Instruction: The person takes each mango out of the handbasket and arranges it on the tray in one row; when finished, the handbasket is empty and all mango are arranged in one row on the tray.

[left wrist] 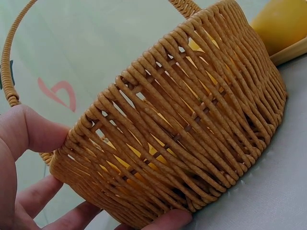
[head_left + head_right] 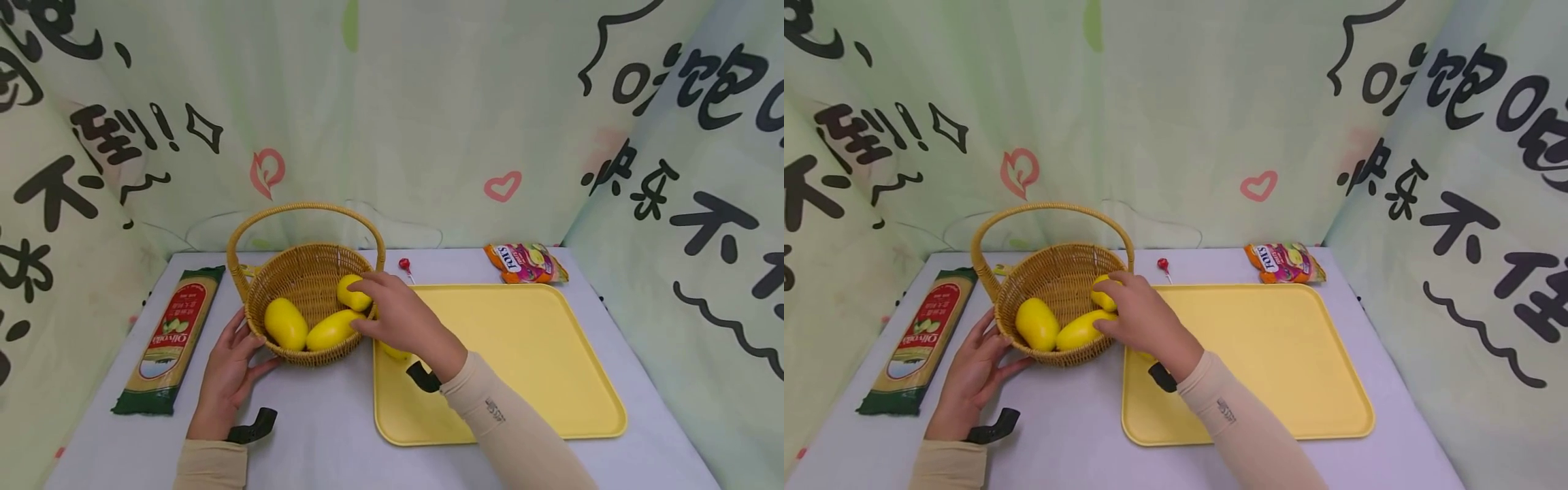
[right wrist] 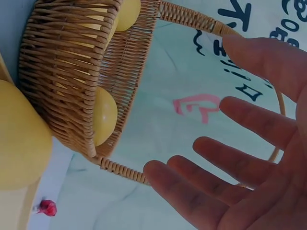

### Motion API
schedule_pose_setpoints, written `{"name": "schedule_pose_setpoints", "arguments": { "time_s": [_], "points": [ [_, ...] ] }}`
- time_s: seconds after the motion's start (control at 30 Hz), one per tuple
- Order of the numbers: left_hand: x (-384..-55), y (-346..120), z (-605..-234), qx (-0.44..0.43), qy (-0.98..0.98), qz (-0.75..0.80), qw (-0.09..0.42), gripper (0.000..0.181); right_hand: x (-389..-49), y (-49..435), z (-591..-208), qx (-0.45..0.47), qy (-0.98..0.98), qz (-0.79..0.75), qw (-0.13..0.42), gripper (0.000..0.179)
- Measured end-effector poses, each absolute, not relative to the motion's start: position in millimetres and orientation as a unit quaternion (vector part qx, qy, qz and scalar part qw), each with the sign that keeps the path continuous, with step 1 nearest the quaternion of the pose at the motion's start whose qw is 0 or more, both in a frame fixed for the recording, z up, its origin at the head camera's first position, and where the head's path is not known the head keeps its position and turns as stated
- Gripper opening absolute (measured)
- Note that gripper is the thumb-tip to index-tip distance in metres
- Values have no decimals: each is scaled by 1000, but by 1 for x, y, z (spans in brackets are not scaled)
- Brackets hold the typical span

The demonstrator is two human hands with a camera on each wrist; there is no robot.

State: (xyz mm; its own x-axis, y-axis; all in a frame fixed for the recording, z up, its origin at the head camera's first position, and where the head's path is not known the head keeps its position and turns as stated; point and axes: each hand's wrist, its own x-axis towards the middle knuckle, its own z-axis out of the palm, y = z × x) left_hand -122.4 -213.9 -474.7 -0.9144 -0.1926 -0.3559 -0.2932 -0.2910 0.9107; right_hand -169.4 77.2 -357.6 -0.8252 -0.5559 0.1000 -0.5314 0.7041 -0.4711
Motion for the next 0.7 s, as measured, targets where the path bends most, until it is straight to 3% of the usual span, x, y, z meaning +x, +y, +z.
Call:
{"name": "schedule_pose_setpoints", "arguments": {
  "time_s": [0.2,0.7],
  "points": [
    [-123,-214,-476,-210,591,778,33,77,-190,57,-357,-325,925,-190,58,49],
    [-123,-213,-476,-211,588,780,27,77,-224,24,-366,-294,943,-104,119,59]
  ]
}}
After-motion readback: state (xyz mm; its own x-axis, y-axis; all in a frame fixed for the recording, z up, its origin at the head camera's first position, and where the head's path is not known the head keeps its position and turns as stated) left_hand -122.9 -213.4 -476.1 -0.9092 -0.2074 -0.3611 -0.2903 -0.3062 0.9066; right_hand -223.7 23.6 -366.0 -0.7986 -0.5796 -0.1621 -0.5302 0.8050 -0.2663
